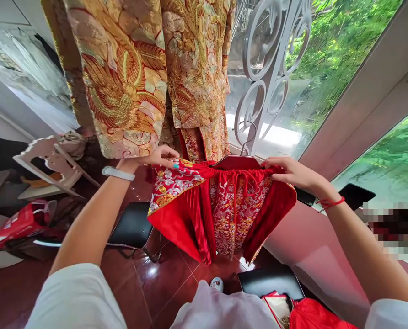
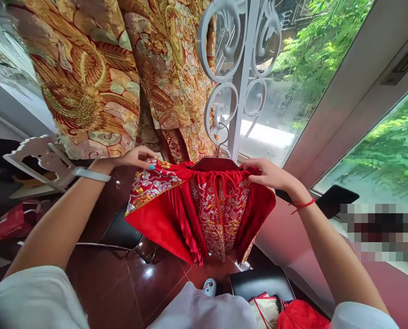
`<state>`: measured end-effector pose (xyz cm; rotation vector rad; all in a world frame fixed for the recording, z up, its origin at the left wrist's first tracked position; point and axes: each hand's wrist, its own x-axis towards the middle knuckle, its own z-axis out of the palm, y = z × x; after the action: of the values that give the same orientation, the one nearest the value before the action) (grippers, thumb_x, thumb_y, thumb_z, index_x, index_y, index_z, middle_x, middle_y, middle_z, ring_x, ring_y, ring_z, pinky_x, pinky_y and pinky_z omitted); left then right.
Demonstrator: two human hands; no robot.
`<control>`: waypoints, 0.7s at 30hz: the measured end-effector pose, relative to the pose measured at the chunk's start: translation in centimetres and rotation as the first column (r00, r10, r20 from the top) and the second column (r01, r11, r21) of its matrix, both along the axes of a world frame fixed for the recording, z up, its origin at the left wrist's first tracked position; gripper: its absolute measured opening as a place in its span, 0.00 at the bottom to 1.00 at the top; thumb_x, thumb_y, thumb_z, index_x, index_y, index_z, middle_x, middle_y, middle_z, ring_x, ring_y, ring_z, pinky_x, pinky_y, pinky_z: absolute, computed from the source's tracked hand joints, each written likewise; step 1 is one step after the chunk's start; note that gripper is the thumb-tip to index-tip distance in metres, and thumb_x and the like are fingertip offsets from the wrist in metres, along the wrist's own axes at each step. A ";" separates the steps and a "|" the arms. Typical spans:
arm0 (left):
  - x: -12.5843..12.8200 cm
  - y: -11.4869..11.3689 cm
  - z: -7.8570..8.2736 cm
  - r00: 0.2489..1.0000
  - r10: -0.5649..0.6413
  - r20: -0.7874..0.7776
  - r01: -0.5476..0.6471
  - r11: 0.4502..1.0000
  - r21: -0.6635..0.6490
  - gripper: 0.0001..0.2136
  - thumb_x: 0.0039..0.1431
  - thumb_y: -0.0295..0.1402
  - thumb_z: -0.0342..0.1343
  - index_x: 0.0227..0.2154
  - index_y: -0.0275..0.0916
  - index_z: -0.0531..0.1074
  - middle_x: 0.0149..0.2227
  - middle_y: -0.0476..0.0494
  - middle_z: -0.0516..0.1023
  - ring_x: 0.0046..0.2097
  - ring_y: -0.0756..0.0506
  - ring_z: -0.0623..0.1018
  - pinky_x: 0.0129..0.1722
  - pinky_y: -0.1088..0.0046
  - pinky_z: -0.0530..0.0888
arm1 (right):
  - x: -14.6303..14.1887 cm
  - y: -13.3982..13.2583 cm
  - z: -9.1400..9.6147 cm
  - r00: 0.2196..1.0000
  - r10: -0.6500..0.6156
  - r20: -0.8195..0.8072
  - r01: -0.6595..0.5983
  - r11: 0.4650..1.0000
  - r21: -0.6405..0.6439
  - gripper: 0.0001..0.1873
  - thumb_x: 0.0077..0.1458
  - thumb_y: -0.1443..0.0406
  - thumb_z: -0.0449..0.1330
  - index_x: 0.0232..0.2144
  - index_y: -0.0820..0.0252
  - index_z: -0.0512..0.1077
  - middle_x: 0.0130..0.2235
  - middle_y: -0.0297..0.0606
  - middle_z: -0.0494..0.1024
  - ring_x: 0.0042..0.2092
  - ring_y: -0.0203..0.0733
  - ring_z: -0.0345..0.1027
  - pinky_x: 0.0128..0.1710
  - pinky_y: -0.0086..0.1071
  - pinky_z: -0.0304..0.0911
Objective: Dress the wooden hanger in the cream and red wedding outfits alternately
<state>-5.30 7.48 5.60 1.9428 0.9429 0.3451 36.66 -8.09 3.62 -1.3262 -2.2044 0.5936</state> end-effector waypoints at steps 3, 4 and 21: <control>2.0 0.1 -3.7 0.977 0.127 0.171 -0.131 0.991 0.015 0.13 0.43 0.42 0.68 0.26 0.38 0.77 0.26 0.45 0.78 0.31 0.44 0.76 0.34 0.67 0.74 | 0.3 0.1 -0.5 0.988 -0.038 -0.151 0.029 0.998 -0.057 0.04 0.49 0.63 0.56 0.28 0.57 0.66 0.31 0.34 0.71 0.33 0.40 0.61 0.34 0.33 0.59; 2.7 0.1 -5.0 0.972 0.146 0.183 -0.150 0.989 0.008 0.12 0.46 0.42 0.66 0.29 0.38 0.78 0.29 0.43 0.80 0.33 0.42 0.78 0.36 0.64 0.75 | 0.5 0.2 -0.5 0.980 -0.051 -0.192 0.039 0.997 -0.069 0.04 0.49 0.63 0.56 0.26 0.57 0.65 0.30 0.33 0.69 0.32 0.40 0.61 0.34 0.33 0.60; 11.5 -2.2 -3.4 0.988 0.094 0.124 -0.104 0.991 0.080 0.14 0.55 0.41 0.59 0.20 0.37 0.72 0.18 0.51 0.68 0.21 0.52 0.64 0.24 0.74 0.60 | 0.8 0.7 -4.2 0.828 -0.140 -0.543 0.252 0.958 0.137 0.20 0.53 0.47 0.66 0.29 0.57 0.78 0.36 0.41 0.81 0.39 0.45 0.74 0.42 0.39 0.70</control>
<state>6.19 5.31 2.17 1.9337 0.9610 0.5623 37.45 -7.41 -0.54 -1.1008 -1.6062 0.5546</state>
